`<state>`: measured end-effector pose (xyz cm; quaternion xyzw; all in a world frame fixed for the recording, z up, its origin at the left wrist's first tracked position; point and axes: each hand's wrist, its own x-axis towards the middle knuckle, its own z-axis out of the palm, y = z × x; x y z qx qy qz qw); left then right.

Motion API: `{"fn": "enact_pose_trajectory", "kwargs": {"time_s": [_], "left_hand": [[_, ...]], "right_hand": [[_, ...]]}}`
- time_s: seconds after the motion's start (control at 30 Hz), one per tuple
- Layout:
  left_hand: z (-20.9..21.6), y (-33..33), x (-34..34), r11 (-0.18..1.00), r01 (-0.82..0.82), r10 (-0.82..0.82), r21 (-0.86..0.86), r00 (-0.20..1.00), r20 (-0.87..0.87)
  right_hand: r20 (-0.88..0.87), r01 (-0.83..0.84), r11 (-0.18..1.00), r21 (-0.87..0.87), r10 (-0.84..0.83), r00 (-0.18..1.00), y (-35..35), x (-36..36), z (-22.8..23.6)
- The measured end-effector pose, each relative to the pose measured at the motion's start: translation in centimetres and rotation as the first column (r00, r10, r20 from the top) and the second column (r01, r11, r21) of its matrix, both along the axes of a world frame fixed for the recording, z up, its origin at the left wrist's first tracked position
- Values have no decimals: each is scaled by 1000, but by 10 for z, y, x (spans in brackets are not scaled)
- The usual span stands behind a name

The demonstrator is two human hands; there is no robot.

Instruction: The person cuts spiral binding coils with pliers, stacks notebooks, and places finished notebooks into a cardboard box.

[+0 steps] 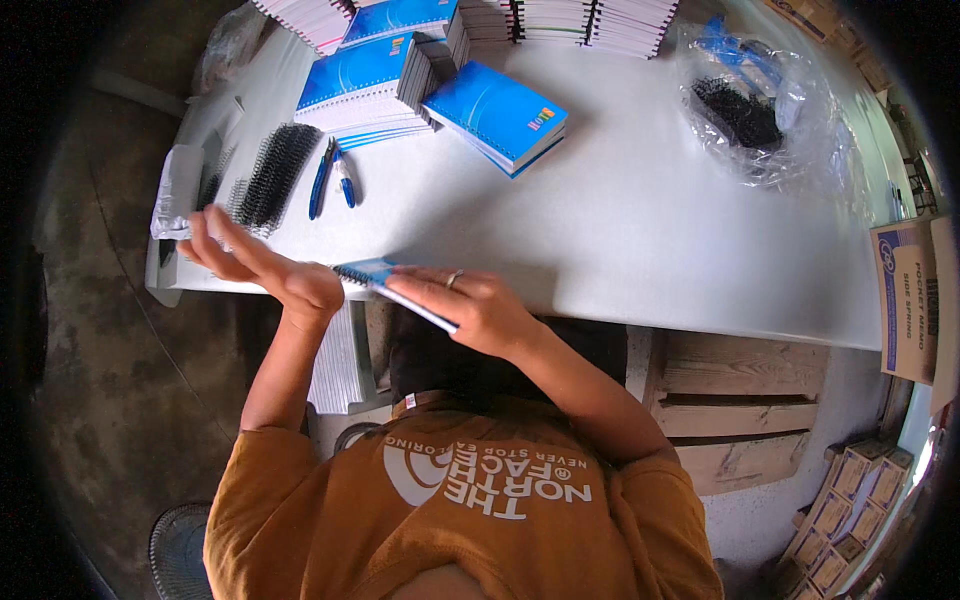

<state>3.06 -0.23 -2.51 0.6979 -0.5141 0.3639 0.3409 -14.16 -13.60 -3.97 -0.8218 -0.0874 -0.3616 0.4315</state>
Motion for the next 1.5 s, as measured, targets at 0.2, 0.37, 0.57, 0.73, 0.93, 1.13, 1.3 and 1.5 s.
{"fn": "enact_pose_trajectory", "kwargs": {"time_s": [0.2, 0.37, 0.57, 0.73, 0.93, 1.13, 1.3, 1.5], "left_hand": [[1, 1, -45, 932, 214, -303, 293, 902, 308], [0, -8, -39, 903, 38, -136, 427, 970, 200], [5, -14, -25, 993, 97, -110, 62, 962, 251], [-55, -3, -59, 803, 484, -530, 348, 846, 47], [13, -32, -66, 835, 283, -205, 472, 956, -211], [23, -23, -71, 857, 254, -225, 448, 967, -117], [66, -54, -66, 763, 392, -288, 514, 918, -274], [88, -67, -60, 676, 473, -356, 565, 881, -312]], "right_hand": [[-56, 31, 997, 69, -27, 998, -7, 4, 0], [-85, 57, 998, 31, -54, 995, -3, 7, 1], [-70, 12, 998, 69, -8, 998, 0, 10, 0], [-142, -3, 945, 328, 52, 989, -11, 11, 5], [-223, 1, 974, 225, 50, 974, -11, 15, -10], [-318, 78, 871, 485, 93, 944, -27, 9, 9], [-229, 26, 892, 451, 87, 969, -32, 12, 2], [-351, 105, 910, 400, 46, 935, -31, 6, 8]]}}
